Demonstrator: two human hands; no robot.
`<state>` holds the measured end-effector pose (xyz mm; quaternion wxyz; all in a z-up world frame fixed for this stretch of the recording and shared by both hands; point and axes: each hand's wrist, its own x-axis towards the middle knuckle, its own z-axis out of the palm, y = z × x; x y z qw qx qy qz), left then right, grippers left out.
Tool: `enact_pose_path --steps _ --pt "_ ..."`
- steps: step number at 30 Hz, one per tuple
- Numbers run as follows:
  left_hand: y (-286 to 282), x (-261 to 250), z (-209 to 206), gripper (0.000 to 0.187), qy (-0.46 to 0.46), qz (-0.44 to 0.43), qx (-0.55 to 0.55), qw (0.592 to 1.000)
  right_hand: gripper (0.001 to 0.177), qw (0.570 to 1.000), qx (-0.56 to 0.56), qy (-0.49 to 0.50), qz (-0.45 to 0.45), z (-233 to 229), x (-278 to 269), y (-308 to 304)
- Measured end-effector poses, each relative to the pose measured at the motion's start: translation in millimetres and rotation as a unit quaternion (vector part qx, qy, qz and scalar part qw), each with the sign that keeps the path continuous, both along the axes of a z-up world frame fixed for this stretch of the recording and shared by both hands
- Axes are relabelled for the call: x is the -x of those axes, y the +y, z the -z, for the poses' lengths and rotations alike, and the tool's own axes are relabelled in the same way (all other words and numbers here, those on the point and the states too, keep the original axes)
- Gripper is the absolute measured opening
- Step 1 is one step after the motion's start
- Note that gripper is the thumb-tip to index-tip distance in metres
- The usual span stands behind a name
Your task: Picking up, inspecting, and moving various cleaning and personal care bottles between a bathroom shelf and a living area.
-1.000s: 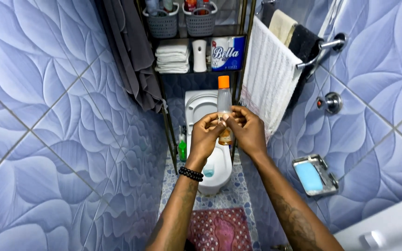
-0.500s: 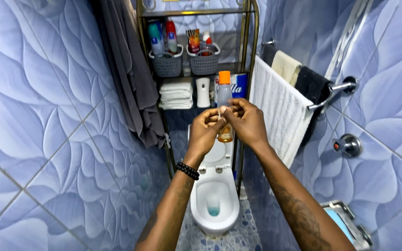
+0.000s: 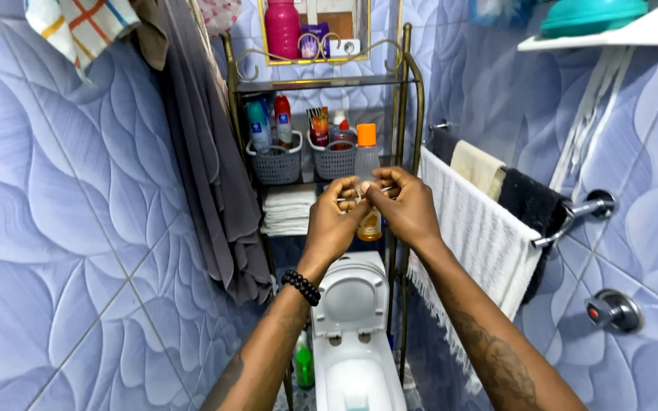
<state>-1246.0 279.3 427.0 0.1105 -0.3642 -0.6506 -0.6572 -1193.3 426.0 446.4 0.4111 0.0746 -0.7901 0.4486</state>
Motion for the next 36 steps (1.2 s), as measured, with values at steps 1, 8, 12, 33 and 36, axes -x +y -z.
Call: enact_pose_path --steps 1,8,12,33,36 --pt "0 6 -4 0.049 0.014 -0.025 0.018 0.999 0.047 1.0 -0.005 0.004 0.01 -4 4 0" --pt "8 48 -23 0.048 0.058 -0.038 0.012 0.998 0.047 0.999 -0.037 0.004 0.013 -23 43 15" --pt "12 66 -40 0.051 0.066 -0.062 0.032 0.995 0.047 0.999 -0.046 -0.007 -0.002 -38 62 23" --pt "64 200 -57 0.049 0.191 -0.111 0.038 0.975 0.046 0.988 -0.14 0.041 -0.056 -68 176 85" --pt "64 205 -59 0.049 0.229 -0.145 0.075 0.96 0.044 0.988 -0.134 0.044 -0.061 -67 184 87"
